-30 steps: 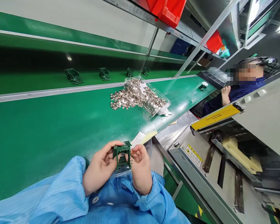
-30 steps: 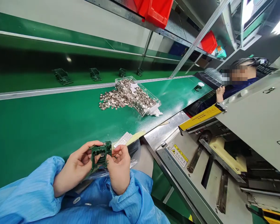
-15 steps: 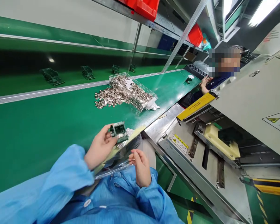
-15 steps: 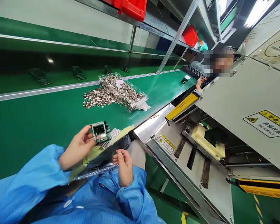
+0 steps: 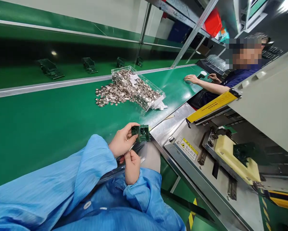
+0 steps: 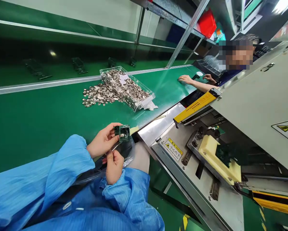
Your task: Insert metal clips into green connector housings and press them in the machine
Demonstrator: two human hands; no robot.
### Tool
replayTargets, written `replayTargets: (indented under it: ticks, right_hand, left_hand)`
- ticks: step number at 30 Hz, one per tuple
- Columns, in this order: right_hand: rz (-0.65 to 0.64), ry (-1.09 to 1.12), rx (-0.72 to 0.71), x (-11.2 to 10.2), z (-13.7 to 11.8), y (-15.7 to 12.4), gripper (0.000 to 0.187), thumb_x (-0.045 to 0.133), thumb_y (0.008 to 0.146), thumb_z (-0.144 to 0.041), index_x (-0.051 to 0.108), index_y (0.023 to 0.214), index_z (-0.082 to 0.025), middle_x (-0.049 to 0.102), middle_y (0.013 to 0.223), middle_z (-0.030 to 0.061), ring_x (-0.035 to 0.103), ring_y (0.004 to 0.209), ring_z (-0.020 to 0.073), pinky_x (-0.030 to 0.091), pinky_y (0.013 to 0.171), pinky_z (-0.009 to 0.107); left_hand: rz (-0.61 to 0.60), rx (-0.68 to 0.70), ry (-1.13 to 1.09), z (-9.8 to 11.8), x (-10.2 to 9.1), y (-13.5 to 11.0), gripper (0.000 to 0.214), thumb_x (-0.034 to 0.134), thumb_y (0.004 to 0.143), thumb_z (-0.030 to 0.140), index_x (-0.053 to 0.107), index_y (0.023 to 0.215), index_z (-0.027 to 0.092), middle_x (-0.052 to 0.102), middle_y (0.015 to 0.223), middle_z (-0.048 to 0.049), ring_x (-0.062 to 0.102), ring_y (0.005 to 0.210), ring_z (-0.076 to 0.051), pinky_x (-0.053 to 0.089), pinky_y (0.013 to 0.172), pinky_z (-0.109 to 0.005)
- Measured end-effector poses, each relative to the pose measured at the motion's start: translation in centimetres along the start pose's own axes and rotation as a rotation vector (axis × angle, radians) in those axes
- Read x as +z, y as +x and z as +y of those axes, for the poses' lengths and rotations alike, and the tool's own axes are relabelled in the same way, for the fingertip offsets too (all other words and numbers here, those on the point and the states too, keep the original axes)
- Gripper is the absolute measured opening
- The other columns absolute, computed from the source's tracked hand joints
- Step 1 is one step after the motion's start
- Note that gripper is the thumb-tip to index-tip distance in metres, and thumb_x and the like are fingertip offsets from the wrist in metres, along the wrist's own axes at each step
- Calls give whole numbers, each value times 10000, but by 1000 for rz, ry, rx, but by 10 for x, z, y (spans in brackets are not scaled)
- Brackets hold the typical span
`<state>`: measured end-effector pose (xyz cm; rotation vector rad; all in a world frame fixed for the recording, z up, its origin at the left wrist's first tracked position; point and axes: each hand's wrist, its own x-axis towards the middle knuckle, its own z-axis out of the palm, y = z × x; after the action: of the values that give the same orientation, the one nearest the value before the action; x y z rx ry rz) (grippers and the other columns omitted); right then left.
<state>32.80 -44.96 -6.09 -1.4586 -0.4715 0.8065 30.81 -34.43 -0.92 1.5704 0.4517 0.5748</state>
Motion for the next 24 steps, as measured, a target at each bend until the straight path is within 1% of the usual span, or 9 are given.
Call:
replayTargets:
  ticks: [3,6,10,12,15,18,21,23,24]
  right_hand:
    - [20,-61,-49,1,6,-1,522,443,845,-685,487,621,-216,494,504,-18,456,480,147,379,497,263]
    - [7,-156,-99,-2,10,1,524,363,898,-650,475,618,-222,496,520,-11,465,498,158,368,510,267]
    - [-9,-270,-165,-11,15,1,531,360,895,-644,458,588,-222,479,561,4,457,566,178,363,582,292]
    - [-12,-326,-193,-13,17,-1,506,365,901,-617,447,594,-223,470,593,7,452,605,184,362,617,301]
    - [-23,-389,-202,-14,22,-2,457,372,916,-546,437,598,-226,481,619,5,461,624,182,362,632,298]
    - [-55,-431,-167,-19,27,6,398,413,914,-470,511,615,-227,555,633,11,502,621,180,374,611,290]
    - [-120,-459,-102,-31,29,20,342,615,798,-430,577,534,-216,572,508,2,506,498,159,372,522,270]
    - [-144,-456,-58,-41,26,25,310,710,712,-392,603,485,-210,546,424,-11,482,409,142,364,458,256]
    - [-142,-446,-42,-47,22,25,285,722,700,-384,629,497,-207,556,423,-9,489,396,142,373,442,252]
  left_hand:
    - [-8,2,182,3,-1,-1,370,484,845,209,491,1214,214,665,802,7,603,678,-125,436,628,-211]
    - [1,6,324,5,-1,-2,369,475,851,220,498,1219,223,558,623,54,487,526,-107,359,527,-203]
    - [28,26,407,8,0,-2,367,470,848,210,504,1213,212,358,520,88,353,478,-101,283,488,-204]
    - [31,30,426,8,1,-2,370,469,844,199,504,1212,206,326,516,91,333,478,-101,272,488,-205]
    - [35,40,443,9,2,-2,374,472,838,194,508,1210,202,335,511,93,336,469,-100,270,489,-208]
    - [53,57,462,8,3,-2,377,483,834,197,518,1209,204,352,515,91,354,469,-99,283,497,-212]
    - [51,44,449,6,1,2,382,501,820,190,528,1200,210,384,505,91,391,469,-101,307,505,-212]
    - [40,14,336,5,-1,5,368,527,798,192,537,1165,205,486,545,77,482,508,-107,371,536,-209]
    - [36,0,241,5,-3,7,358,543,785,200,536,1142,198,558,609,56,546,564,-116,418,576,-215]
